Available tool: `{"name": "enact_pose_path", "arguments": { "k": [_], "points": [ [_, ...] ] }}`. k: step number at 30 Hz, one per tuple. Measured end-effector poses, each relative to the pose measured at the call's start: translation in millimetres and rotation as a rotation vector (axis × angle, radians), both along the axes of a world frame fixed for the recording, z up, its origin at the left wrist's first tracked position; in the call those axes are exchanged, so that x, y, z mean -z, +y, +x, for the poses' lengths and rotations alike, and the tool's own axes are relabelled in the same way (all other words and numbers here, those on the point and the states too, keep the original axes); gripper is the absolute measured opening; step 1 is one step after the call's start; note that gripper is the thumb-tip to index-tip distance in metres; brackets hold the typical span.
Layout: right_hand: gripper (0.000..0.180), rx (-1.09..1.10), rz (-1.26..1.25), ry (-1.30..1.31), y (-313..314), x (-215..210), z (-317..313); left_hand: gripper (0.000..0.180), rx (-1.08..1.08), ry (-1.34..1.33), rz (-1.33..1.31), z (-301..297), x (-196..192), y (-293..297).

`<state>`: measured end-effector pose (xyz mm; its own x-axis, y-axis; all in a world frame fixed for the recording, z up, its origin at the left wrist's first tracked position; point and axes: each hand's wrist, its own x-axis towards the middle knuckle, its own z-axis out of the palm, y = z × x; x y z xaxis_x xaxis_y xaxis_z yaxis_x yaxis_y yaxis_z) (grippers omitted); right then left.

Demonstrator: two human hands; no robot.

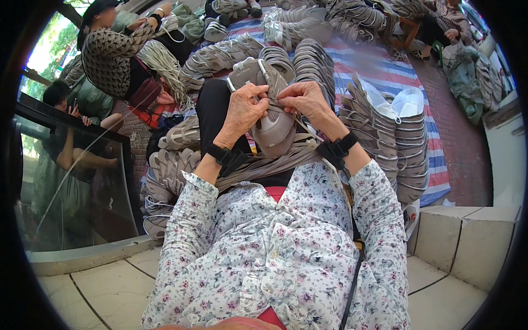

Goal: Lacing and finishing a grey athletic shoe in a shared workspace.

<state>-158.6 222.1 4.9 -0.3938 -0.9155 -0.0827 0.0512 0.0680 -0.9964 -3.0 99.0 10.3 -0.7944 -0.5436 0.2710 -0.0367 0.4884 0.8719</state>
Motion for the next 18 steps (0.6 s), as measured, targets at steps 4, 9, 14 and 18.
{"name": "enact_pose_path", "arguments": {
  "k": [4, 9, 14, 18],
  "points": [
    [0.011, -0.005, -0.001, 0.023, -6.1, -3.9, -0.2, 0.03, -0.006, -0.002, -0.025, -4.0, 0.7, -4.9],
    [0.01, 0.032, 0.067, 0.064, -14.5, -9.0, -3.8, 0.028, -0.017, 0.016, -0.078, -11.7, 3.4, -8.2],
    [0.012, 0.149, -0.068, 0.709, -31.6, -9.5, 15.2, 0.013, -0.125, 0.105, -0.289, -9.2, 5.3, -7.8],
    [0.013, 0.186, -0.093, 1.011, -35.5, -11.1, 32.2, 0.015, -0.126, 0.196, -0.404, -8.3, 22.7, -9.7]
  ]
}}
